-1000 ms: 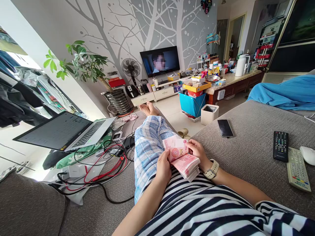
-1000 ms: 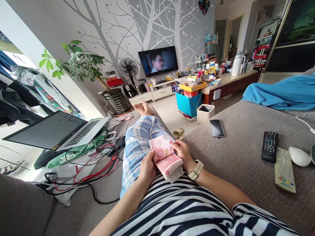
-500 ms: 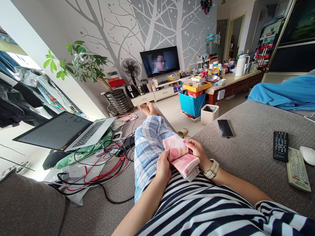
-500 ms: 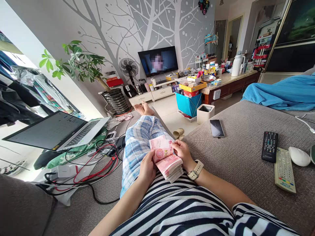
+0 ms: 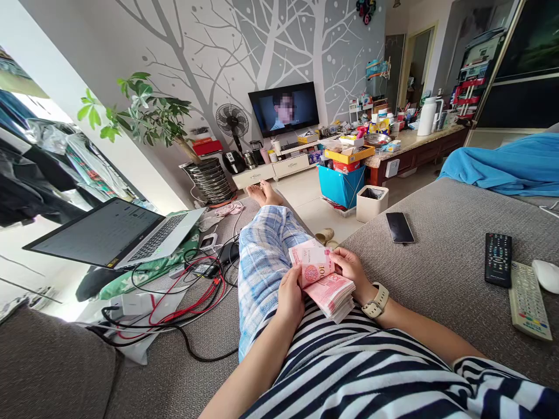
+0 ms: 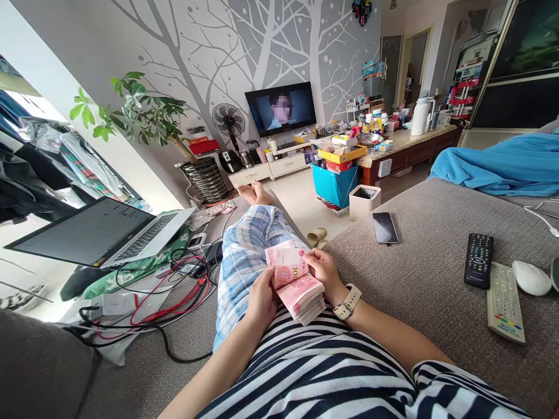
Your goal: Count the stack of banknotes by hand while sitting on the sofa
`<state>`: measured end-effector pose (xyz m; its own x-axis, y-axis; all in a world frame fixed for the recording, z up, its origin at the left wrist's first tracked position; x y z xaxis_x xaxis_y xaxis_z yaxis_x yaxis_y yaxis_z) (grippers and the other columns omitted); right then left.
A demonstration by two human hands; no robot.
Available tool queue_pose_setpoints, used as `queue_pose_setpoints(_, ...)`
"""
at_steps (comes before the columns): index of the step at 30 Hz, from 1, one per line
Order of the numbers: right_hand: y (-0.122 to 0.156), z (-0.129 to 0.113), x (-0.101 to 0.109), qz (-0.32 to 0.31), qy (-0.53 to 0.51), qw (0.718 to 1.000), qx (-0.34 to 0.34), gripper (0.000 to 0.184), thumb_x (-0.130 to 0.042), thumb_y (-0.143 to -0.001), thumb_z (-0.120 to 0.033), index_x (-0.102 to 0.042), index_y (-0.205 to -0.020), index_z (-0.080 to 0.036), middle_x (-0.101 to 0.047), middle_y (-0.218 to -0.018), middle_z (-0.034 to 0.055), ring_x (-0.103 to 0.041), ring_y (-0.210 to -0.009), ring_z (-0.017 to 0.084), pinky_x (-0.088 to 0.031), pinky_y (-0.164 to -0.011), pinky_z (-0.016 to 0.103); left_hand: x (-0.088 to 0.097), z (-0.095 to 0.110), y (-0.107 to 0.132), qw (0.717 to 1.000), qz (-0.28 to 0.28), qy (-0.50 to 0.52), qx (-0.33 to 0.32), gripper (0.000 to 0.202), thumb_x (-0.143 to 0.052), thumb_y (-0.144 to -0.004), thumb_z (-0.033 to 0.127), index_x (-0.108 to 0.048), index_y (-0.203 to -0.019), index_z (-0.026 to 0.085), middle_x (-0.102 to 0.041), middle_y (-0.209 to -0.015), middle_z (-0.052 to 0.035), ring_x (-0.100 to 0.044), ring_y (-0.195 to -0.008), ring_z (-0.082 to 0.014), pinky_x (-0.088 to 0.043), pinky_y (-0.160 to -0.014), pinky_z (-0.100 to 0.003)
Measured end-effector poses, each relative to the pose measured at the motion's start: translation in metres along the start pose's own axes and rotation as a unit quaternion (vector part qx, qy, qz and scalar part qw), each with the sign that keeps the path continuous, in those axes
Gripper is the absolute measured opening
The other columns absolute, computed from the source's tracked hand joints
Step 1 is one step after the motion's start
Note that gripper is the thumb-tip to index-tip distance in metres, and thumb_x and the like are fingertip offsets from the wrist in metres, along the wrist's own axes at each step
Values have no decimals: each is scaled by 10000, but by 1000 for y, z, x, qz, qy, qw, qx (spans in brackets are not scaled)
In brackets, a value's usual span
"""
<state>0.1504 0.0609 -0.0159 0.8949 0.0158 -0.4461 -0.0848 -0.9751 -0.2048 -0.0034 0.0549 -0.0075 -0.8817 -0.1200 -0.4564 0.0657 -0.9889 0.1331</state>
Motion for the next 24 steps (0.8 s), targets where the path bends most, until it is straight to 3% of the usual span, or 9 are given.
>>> queue_pose_setpoints(14, 1, -6, -6, -18, 9, 1000, 17, 308, -608, -793, -444, -549, -642, -182, -453, -422, -46, -353, -407, 84, -244, -466, 249, -1, -2, 0, 1000, -16, -1, 11, 115, -672, -675, 288, -660, -688, 174, -685, -716, -12, -608, -656, -156, -484, -698, -287)
queue_pose_setpoints(19, -2, -3, -2, -2, 41, 999, 20, 340, -668, -744, -443, -487, -605, -191, -450, -475, -48, -378, -461, 91, -280, -496, 252, -6, -1, 3, 999, -41, 0, 22, 129, -698, -659, 279, -685, -738, 177, -706, -747, -23, -626, -671, -166, -495, -700, -297)
queue_pose_setpoints(24, -1, -3, 1, 10, 64, 998, 0, 315, -673, -726, -455, -497, -686, -197, -457, -542, -51, -382, -496, 102, -280, -494, 256, -8, -2, 4, 997, -66, 3, 40, 238, -733, -626, 272, -700, -832, 158, -725, -808, -52, -657, -737, -189, -501, -745, -316)
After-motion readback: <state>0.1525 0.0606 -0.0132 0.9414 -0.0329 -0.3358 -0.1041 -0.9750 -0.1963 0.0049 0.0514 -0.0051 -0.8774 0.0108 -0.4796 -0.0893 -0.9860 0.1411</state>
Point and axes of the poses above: each hand's wrist, its own y-axis away from the middle knuckle, its own x-axis out of the back of the hand, z = x × y, the point moved 5 cm from there along -y, towards the middle knuckle
